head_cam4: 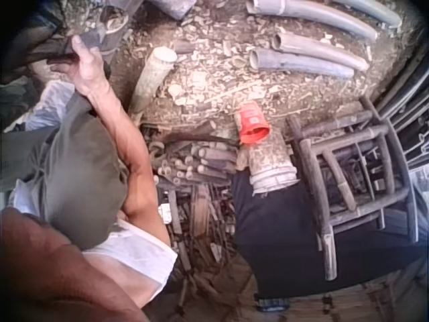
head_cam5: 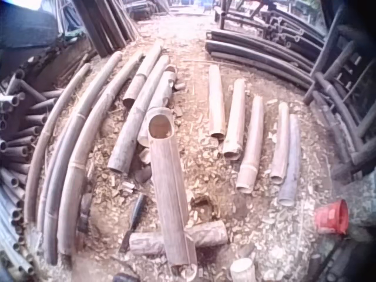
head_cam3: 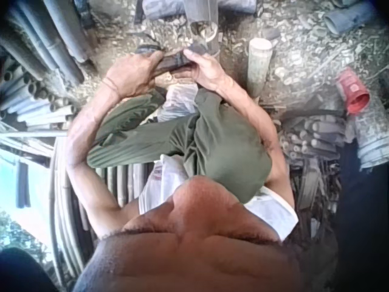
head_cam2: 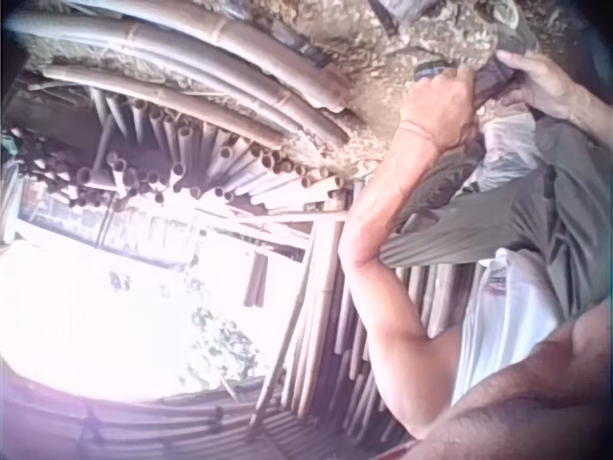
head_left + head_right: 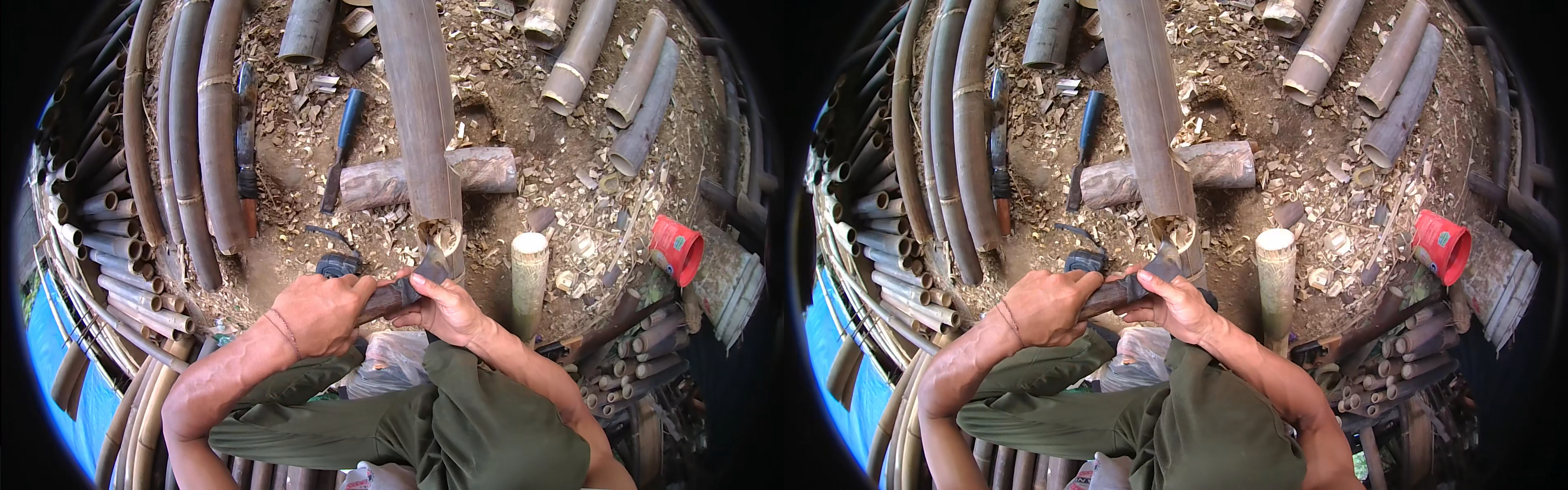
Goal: The person carves a circular opening into a bamboo pole using a curved blade and a mallet, then uses a smaller chisel-like tool to refine the edges and clear out the interior of the hole. They pick up and handle a second, shorter piece of bamboo, fitting it into the hole to check the alignment before continuing to refine the cutout.
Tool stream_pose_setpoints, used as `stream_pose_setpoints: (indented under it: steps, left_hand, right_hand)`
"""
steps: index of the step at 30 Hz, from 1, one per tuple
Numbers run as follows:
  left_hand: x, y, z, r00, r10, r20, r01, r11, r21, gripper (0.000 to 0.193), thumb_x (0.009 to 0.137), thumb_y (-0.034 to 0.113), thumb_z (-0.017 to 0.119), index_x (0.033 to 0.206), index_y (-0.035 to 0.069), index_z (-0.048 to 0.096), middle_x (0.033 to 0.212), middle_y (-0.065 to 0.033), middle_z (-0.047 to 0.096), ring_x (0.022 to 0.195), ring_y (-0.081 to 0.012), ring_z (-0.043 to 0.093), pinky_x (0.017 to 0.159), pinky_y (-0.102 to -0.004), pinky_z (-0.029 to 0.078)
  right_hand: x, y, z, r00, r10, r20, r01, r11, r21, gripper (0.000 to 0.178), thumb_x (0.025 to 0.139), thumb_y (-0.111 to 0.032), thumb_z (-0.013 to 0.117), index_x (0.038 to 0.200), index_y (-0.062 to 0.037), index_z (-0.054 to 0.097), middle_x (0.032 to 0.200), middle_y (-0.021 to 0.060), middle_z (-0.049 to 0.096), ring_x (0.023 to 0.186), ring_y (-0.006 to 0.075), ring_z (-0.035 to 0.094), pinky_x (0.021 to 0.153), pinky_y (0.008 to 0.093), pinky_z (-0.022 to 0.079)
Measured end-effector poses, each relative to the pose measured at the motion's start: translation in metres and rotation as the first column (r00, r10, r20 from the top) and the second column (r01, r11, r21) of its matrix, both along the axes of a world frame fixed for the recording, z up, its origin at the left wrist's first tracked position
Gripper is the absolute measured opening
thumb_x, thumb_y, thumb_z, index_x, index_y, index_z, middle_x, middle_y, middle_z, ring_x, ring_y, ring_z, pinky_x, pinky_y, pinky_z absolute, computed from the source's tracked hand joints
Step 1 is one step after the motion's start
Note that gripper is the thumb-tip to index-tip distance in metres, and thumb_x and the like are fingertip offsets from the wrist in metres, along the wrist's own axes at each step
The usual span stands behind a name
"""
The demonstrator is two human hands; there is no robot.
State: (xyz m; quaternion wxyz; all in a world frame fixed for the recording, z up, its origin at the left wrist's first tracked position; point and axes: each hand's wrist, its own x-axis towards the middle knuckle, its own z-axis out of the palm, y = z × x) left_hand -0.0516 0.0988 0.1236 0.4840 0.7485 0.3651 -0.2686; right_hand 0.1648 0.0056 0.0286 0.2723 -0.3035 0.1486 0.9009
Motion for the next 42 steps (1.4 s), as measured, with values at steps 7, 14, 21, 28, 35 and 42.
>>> stream_pose_setpoints:
  steps: [7,14,21,28,35,42]
  left_hand:
    - [-0.001,-0.062,-0.033,0.966,0.245,0.08,-0.23,0.959,-0.163,0.058,0.075,0.017,0.073,0.123,0.003,0.044,0.1,-0.0186,0.063,0.087,-0.0387,0.066,0.073,-0.0476,0.054]
    - [0.008,-0.053,-0.01,0.969,0.162,0.186,-0.203,0.951,0.233,0.052,0.069,0.016,0.074,0.114,0.006,0.051,0.086,-0.0086,0.055,0.075,-0.0278,0.065,0.061,-0.0383,0.054]
    - [-0.003,-0.017,-0.019,0.975,0.216,0.05,-0.204,0.961,-0.187,0.054,0.07,0.016,0.075,0.117,0.003,0.05,0.094,-0.0213,0.065,0.089,-0.0425,0.064,0.075,-0.0489,0.053]
    - [0.031,-0.107,-0.045,0.829,0.558,0.022,-0.534,0.804,-0.264,0.058,0.076,0.017,0.071,0.124,0.0,0.043,0.093,-0.0274,0.065,0.084,-0.0467,0.064,0.075,-0.0531,0.052]
    - [0.114,-0.151,-0.055,0.544,0.837,-0.054,-0.803,0.501,-0.323,0.067,0.081,0.02,0.069,0.135,-0.002,0.034,0.104,-0.0365,0.06,0.093,-0.0513,0.062,0.081,-0.0544,0.051]
    - [0.081,-0.149,-0.063,0.756,0.585,0.295,-0.628,0.775,0.072,0.065,0.072,0.012,0.075,0.127,-0.002,0.043,0.101,-0.0179,0.054,0.085,-0.037,0.062,0.072,-0.0441,0.053]
  right_hand:
    - [0.02,-0.006,0.011,0.926,0.254,0.278,-0.27,0.963,0.02,0.031,0.102,-0.023,0.051,0.126,-0.0043,0.05,0.121,0.0199,0.063,0.086,0.0275,0.072,0.076,0.0363,0.061]
    - [0.029,-0.003,0.02,0.972,0.135,0.194,-0.16,0.98,0.116,0.035,0.102,-0.029,0.053,0.128,-0.0058,0.047,0.13,0.0168,0.059,0.084,0.0258,0.072,0.075,0.0347,0.061]
    - [0.013,0.007,0.01,0.97,0.159,0.187,-0.153,0.987,-0.044,0.035,0.099,-0.028,0.058,0.122,-0.0016,0.054,0.104,0.0139,0.064,0.075,0.0259,0.072,0.069,0.0367,0.06]
    - [0.029,0.004,0.018,0.755,0.319,0.573,-0.406,0.913,0.026,0.031,0.098,-0.026,0.057,0.108,0.0038,0.06,0.088,0.0107,0.066,0.062,0.017,0.067,0.056,0.0304,0.056]
    - [0.042,0.002,0.011,0.299,0.176,0.938,-0.737,0.667,0.109,0.027,0.098,-0.023,0.05,0.098,0.0014,0.061,0.077,0.0142,0.069,0.071,0.0302,0.068,0.063,0.0383,0.052]
    - [0.043,-0.012,0.03,0.633,0.098,0.768,-0.524,0.785,0.332,0.022,0.102,-0.022,0.047,0.106,-0.0017,0.055,0.096,0.0148,0.067,0.079,0.0178,0.065,0.066,0.0315,0.052]
